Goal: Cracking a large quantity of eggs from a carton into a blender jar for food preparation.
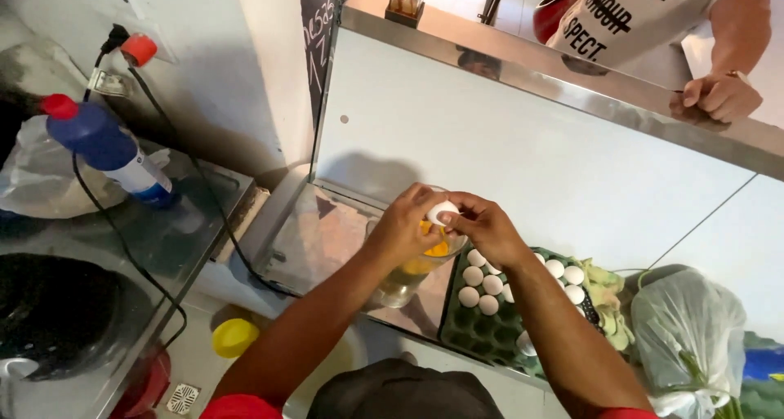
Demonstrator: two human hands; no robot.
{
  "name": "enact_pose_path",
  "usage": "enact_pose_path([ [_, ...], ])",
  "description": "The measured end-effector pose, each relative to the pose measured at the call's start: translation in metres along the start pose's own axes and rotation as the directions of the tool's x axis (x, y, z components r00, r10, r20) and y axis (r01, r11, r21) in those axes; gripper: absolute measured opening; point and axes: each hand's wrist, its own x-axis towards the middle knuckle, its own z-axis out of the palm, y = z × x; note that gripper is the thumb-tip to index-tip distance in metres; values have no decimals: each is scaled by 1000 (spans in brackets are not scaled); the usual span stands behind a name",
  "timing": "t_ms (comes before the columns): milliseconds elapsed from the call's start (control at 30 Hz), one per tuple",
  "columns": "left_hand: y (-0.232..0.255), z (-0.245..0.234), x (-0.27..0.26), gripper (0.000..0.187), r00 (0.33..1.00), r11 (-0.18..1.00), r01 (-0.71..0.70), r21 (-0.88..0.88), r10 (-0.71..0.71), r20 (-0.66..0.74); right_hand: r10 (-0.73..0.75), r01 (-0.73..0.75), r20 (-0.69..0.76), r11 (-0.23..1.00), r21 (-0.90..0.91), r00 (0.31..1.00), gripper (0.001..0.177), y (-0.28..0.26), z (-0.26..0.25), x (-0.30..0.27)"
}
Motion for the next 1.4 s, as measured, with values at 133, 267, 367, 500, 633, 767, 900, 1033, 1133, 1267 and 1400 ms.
enact_pose_path([
  [133, -5, 6, -2, 60, 999, 1000, -14, 21, 15, -36, 20, -20, -27, 1000, -16, 999, 41, -3, 3, -1],
  [267, -11, 10, -2, 64, 999, 998, -23, 66, 26, -43, 26, -26, -19, 999, -26, 999, 42, 0, 1, 1],
  [367, -11, 10, -5, 61, 998, 996, -43, 82, 46, -39, 16, -17, -18, 999, -49, 1000, 44, -2, 3, -3],
  [500, -8, 4, -5, 60, 1000, 996, -23, 92, 23, 0, 24, -24, -3, 996, -83, 1000, 45, 1, 4, -3],
  [633, 3, -16, -5, 55, 996, 998, 30, 51, -34, 83, 47, -45, 5, 983, -176, 999, 47, 0, 2, -6],
  [767, -2, -17, -5, 54, 991, 985, -22, 172, -1, 131, 28, -18, 20, 925, -378, 999, 46, 2, -5, -9],
  [900, -12, -18, -6, 52, 958, 874, -189, 448, 64, 279, -125, 119, 49, 645, -755, 991, 55, 4, -6, -8],
  [1033, -3, -24, -6, 50, 959, 827, -198, 527, 53, 277, -212, 133, -23, 691, -710, 977, 47, 11, -3, -11],
  [1133, 19, -23, -6, 56, 988, 887, -59, 459, -15, 155, -297, 223, -114, 876, -428, 948, 50, 14, -10, -18],
  [1267, 38, -7, 0, 55, 984, 975, 69, 213, -101, 146, -176, 161, -236, 984, -82, 956, 48, 15, -13, -40],
  [1400, 71, 13, 12, 48, 993, 994, 107, -35, -105, 45, -214, 213, -176, 977, -25, 961, 49, -6, -29, -72],
])
